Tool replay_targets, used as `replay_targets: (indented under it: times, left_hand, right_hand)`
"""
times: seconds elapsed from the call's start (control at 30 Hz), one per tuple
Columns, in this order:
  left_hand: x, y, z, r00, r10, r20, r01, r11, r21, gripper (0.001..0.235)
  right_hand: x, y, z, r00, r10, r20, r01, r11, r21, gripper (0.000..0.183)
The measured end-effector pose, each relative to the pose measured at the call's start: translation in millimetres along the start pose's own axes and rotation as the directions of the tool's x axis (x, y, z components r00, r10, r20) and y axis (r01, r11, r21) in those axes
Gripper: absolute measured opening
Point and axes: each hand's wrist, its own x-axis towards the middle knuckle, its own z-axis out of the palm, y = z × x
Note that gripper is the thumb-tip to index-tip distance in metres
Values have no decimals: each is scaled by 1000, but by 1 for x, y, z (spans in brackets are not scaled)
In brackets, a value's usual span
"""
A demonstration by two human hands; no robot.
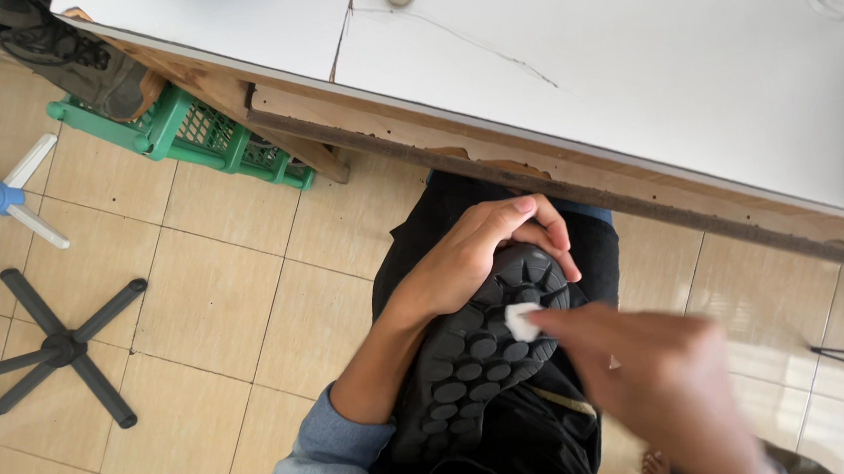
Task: The person opens a package of wipes, takes one out, and pours liquid from a bottle onto it. They then use the wet wipe to clean the sole of a black shoe, rubbing the textured surface thoroughly.
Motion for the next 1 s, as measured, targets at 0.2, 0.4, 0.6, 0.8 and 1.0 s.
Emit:
replay_targets:
  times: [0.2,0.4,0.6,0.8,1.0]
  left_hand:
    - [-1,3,-5,999,20,-30,-17,994,108,53]
    - [4,8,5,996,-86,1,85,990,111,55]
    - [8,1,11,988,54,146,-88,966,242,53]
    - [15,-2,10,989,24,148,-67,955,288,57]
    - [17,-16,10,965,76,250,-119,980,160,50]
  right_hand:
    - [15,5,-24,974,-130,-183,112,988,-105,26]
    - [42,27,-36,725,-659,202,669,603,-434,19]
    - [61,30,-70,532,-712,459,835,349,-426,15]
    - [64,33,-69,550,-690,471,821,343,-456,8]
    - [64,53,-74,595,-642,483,786,340,-517,18]
